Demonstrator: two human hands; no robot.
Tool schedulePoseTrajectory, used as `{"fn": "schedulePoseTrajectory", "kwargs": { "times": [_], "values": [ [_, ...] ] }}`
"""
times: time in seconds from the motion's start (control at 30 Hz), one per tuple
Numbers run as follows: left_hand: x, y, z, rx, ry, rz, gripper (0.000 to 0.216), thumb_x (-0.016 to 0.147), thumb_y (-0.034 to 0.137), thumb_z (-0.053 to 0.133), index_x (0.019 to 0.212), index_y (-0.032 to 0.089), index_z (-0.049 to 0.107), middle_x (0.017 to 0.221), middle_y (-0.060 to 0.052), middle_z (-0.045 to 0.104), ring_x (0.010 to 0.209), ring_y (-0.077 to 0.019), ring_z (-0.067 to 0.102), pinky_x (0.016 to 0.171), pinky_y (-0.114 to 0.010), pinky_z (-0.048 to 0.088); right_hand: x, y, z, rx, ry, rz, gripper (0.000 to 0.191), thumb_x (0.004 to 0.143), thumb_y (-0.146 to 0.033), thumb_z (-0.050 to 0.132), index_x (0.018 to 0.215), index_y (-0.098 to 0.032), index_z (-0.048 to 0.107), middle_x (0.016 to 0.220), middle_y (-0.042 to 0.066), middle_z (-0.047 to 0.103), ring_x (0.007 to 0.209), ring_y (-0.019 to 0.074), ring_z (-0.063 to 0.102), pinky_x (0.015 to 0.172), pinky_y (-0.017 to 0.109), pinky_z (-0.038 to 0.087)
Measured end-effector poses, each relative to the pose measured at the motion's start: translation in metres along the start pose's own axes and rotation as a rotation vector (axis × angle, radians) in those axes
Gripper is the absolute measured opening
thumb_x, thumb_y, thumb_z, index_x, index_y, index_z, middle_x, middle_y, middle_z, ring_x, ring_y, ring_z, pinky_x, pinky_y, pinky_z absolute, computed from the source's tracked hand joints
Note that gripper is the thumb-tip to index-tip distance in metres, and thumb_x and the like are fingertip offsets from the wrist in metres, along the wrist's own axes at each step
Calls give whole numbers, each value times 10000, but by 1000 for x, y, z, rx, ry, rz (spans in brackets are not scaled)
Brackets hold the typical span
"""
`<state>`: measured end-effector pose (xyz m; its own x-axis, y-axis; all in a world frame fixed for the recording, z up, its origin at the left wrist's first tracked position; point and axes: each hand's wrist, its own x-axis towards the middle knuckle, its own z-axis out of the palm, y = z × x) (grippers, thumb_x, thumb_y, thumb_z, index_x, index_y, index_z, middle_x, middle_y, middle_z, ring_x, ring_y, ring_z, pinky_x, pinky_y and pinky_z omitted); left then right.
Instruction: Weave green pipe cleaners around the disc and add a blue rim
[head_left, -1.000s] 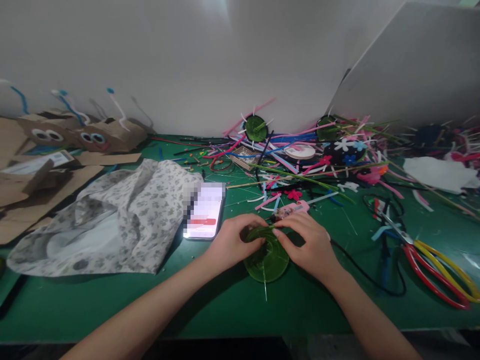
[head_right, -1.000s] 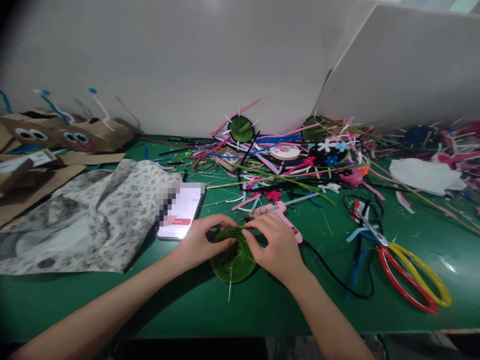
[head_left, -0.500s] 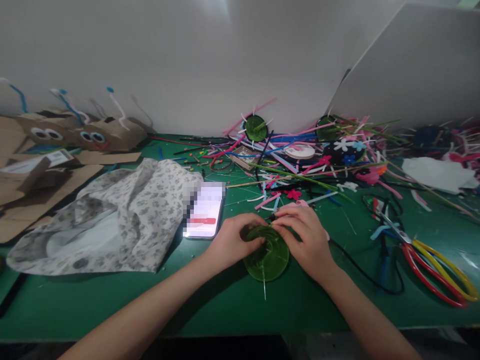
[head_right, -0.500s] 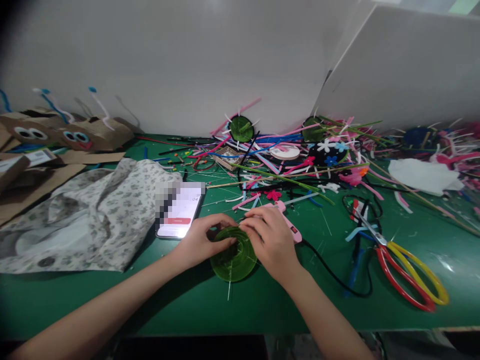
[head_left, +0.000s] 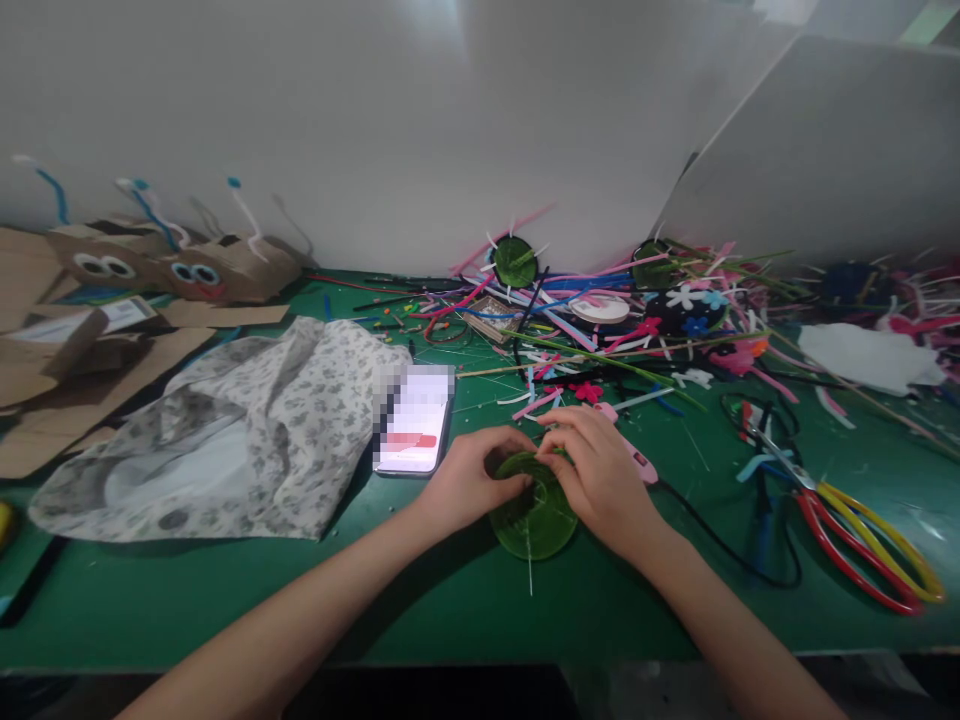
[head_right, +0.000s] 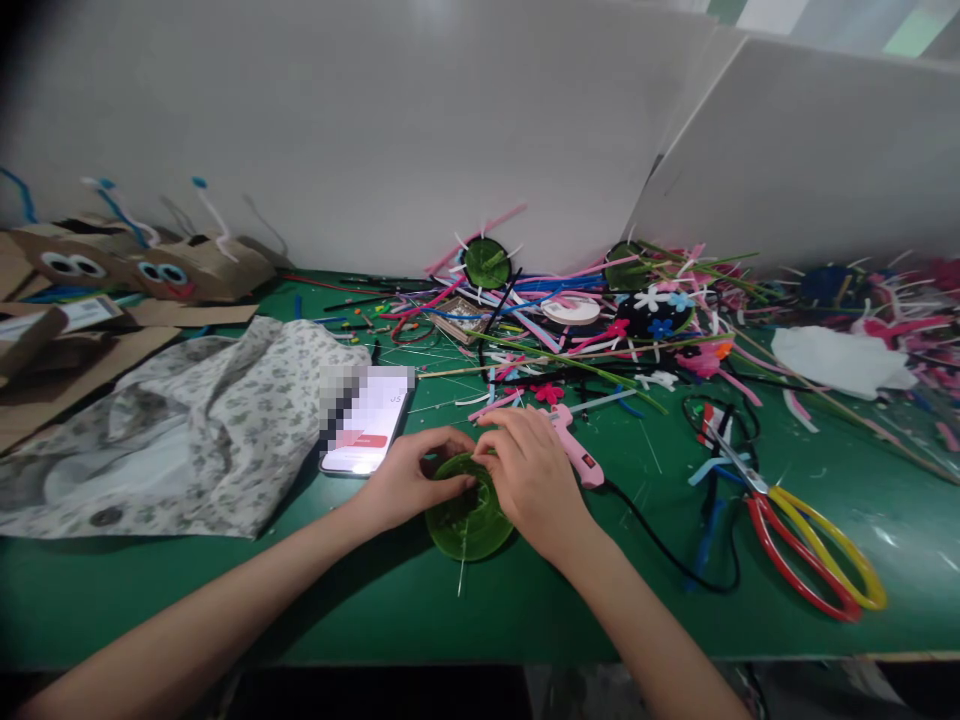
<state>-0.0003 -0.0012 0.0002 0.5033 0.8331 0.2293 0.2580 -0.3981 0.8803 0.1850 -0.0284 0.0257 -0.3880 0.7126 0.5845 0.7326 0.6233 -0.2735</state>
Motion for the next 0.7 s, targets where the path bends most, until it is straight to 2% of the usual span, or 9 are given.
{"fn": "schedulePoseTrajectory", "kwargs": {
  "times": [0.07,0.17,0.23,0.27,0.33,0.4,0.47,0.57,0.7],
  "values": [
    [0,1,0,12,7,-17,235,722,132,661,944,208,646,862,16,677,767,-143,603,665,-243,446,-2,3,-7,51,129,78,68,891,-163,498,867,-211,539,1005,65,614,991,204,556,892,404,422],
    [-1,2,-1,24,3,-36,225,726,160,655,946,208,648,847,13,673,734,-141,592,626,-240,435,-4,8,-20,134,414,261,22,892,-211,517,878,-222,531,935,51,610,938,193,580,856,373,450],
    [-1,2,-1,20,-2,-38,223,730,168,652,949,208,647,845,15,673,727,-139,589,613,-236,430,-5,11,-26,137,477,361,38,893,-254,527,881,-227,552,908,50,616,911,195,595,833,362,468],
    [-1,2,-1,18,-3,-39,224,731,167,652,951,208,647,850,15,674,732,-140,591,612,-234,430,-6,11,-27,122,448,381,57,890,-274,534,890,-230,569,903,51,625,898,197,602,821,358,477],
    [0,2,-1,15,4,-40,229,729,160,655,953,207,645,863,14,676,746,-141,596,619,-233,434,-5,11,-26,106,290,378,97,882,-302,550,938,-239,599,905,49,652,875,199,622,796,349,492],
    [0,2,0,14,4,-40,234,727,152,658,954,205,641,858,15,676,745,-141,598,620,-232,435,-5,10,-22,137,117,338,143,878,-297,557,1007,-251,598,928,38,677,869,192,642,797,344,501],
    [0,2,0,14,1,-39,235,725,146,659,952,204,636,848,18,672,735,-137,592,608,-225,427,-6,9,-16,170,12,295,187,876,-266,556,1063,-258,573,944,22,690,880,181,653,829,346,495],
    [-1,3,0,8,2,-42,272,723,141,662,983,210,618,810,27,644,719,-132,579,581,-212,412,-9,8,-9,158,-24,264,228,863,-230,560,1090,-255,547,908,9,700,917,186,650,864,361,473],
    [-2,4,0,37,23,-27,388,714,128,664,1082,230,592,760,40,585,678,-126,546,569,-212,406,-12,7,-4,155,-35,305,230,852,-223,558,1081,-246,544,940,21,701,910,194,657,822,351,477]
  ]
}}
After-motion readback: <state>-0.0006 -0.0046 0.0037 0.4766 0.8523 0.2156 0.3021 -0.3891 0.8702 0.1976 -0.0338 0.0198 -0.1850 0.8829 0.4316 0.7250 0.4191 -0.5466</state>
